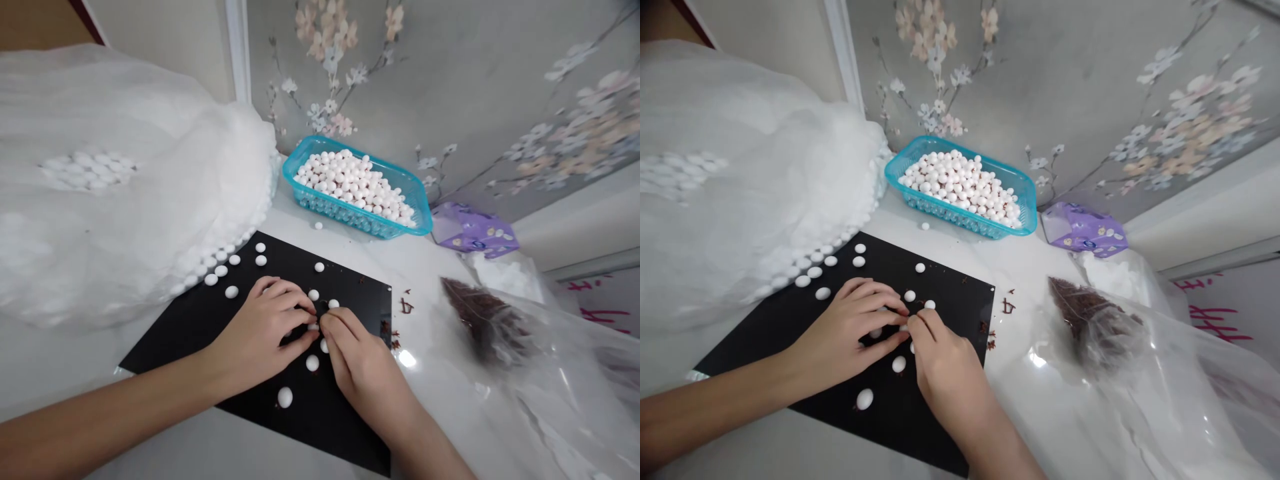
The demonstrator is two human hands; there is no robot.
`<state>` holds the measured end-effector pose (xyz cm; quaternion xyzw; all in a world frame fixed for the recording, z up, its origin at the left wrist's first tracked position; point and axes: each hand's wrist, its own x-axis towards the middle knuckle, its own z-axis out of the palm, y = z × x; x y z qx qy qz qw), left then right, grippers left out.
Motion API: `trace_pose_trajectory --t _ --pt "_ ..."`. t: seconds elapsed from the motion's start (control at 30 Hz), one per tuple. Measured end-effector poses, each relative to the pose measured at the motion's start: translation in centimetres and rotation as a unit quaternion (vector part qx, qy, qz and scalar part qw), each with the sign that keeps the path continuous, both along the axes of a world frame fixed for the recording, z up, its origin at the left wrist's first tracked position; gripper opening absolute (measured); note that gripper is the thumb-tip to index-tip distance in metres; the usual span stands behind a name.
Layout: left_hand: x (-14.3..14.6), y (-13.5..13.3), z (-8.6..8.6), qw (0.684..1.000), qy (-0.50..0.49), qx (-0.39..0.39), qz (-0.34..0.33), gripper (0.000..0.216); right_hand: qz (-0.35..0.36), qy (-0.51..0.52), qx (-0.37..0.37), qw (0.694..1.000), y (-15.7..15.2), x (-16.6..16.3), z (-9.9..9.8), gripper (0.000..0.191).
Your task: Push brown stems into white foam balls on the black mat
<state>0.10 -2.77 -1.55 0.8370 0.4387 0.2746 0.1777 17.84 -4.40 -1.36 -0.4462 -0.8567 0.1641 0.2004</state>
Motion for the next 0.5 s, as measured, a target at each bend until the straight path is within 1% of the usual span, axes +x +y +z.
trace_pose_trajectory --t 0.1,0.33,0.5 --pt "-0.02 -0.01 0.0 1.0 -0.004 -0.004 0.001 0.006 -0.008 0.011 -0.001 1.0 -0.07 0.05 -0.26 0.02" --pt "-0.02 -0.05 -0.02 1.0 -0.004 -0.013 0.001 0.008 -0.041 0.124 -0.037 0.991 -0.15 -0.01 -0.86 0.012" --pt "-0.09 -0.02 -0.01 1.0 -0.001 -0.018 -0.002 0.01 -0.039 0.148 -0.058 0.987 -0.15 0.11 -1.02 0.012"
